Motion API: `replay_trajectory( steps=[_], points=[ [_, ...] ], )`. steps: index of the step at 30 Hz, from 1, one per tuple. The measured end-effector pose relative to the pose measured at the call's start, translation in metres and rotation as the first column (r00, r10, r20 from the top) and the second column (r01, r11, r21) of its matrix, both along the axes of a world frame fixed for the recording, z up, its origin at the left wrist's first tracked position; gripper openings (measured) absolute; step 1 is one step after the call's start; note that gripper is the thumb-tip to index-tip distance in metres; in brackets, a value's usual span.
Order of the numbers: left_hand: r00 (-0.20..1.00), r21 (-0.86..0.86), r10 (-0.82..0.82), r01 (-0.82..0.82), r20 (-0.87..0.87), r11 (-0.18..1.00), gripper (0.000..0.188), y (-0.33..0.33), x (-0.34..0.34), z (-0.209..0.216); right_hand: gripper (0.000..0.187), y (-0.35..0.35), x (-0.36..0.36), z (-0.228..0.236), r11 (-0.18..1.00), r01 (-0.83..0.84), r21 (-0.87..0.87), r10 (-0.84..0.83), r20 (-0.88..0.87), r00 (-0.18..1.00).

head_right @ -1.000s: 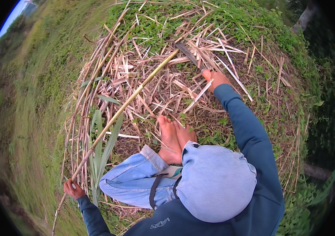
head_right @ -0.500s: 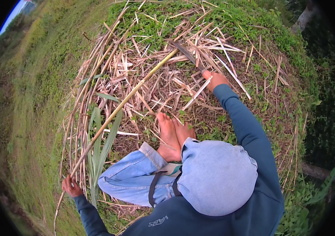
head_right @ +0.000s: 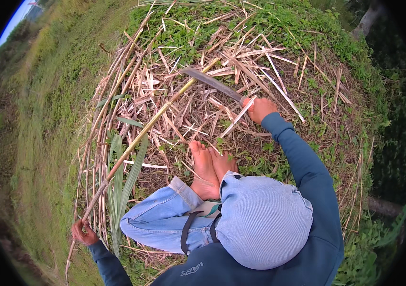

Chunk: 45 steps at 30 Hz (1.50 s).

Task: The person sits on the ground and uses a machete to chop long sugarcane stalks into smaller pieces. They hold the stalks with one hand and strike them with the machete in the other, creating a pile of cut cane segments.

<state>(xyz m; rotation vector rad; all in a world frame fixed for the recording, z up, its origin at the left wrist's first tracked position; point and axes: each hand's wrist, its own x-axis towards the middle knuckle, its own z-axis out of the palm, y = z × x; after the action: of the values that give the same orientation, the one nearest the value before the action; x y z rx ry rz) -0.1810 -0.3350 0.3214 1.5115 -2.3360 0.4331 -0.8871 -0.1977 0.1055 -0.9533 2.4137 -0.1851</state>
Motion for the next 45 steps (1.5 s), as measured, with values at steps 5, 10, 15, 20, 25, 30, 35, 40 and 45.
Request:
replay_trajectory(
  steps=[5,10,15,20,25,30,35,40,45],
  points=[
    [0.999,-0.017,-0.032,0.032,0.008,0.999,0.017,0.003,0.014,-0.006,0.033,0.016,-0.016,-0.011,0.997,-0.036,-0.069,0.029,-0.106,0.994],
    [1.0,0.014,-0.02,0.02,-0.009,1.0,0.017,-0.003,-0.001,-0.017,0.034,0.038,-0.042,-0.007,0.998,0.048,-0.043,-0.054,-0.135,0.989],
    [0.992,0.225,-0.005,-0.024,0.127,0.974,0.018,-0.025,-0.008,-0.021,0.037,0.078,-0.021,-0.005,0.847,0.291,-0.445,-0.242,0.165,0.956],
    [0.994,0.283,-0.089,0.103,-0.062,0.953,0.02,-0.077,-0.097,-0.059,0.033,0.085,0.007,-0.002,0.829,0.43,-0.357,-0.325,0.319,0.891],
    [0.956,0.43,0.016,0.116,-0.293,0.895,0.033,-0.132,-0.245,-0.104,0.016,0.096,0.025,-0.03,0.72,0.541,-0.435,-0.312,0.493,0.812],
    [0.927,0.722,0.122,0.19,-0.356,0.665,0.034,-0.154,-0.36,-0.142,0.022,0.083,0.063,-0.005,0.801,0.568,-0.19,-0.403,0.532,0.745],
    [0.938,0.718,0.101,0.182,-0.332,0.672,0.037,-0.155,-0.274,-0.208,0.027,0.105,0.074,-0.04,0.863,0.422,-0.277,-0.323,0.338,0.884],
    [0.958,0.665,0.033,0.174,-0.286,0.726,0.029,-0.064,-0.21,-0.189,0.031,0.097,0.08,-0.011,0.819,0.425,-0.386,-0.363,0.225,0.904],
    [0.971,0.768,0.079,0.127,-0.225,0.628,0.026,-0.046,-0.174,-0.24,0.034,0.055,0.089,0.043,0.774,0.366,-0.517,-0.366,0.108,0.924]
  ],
)
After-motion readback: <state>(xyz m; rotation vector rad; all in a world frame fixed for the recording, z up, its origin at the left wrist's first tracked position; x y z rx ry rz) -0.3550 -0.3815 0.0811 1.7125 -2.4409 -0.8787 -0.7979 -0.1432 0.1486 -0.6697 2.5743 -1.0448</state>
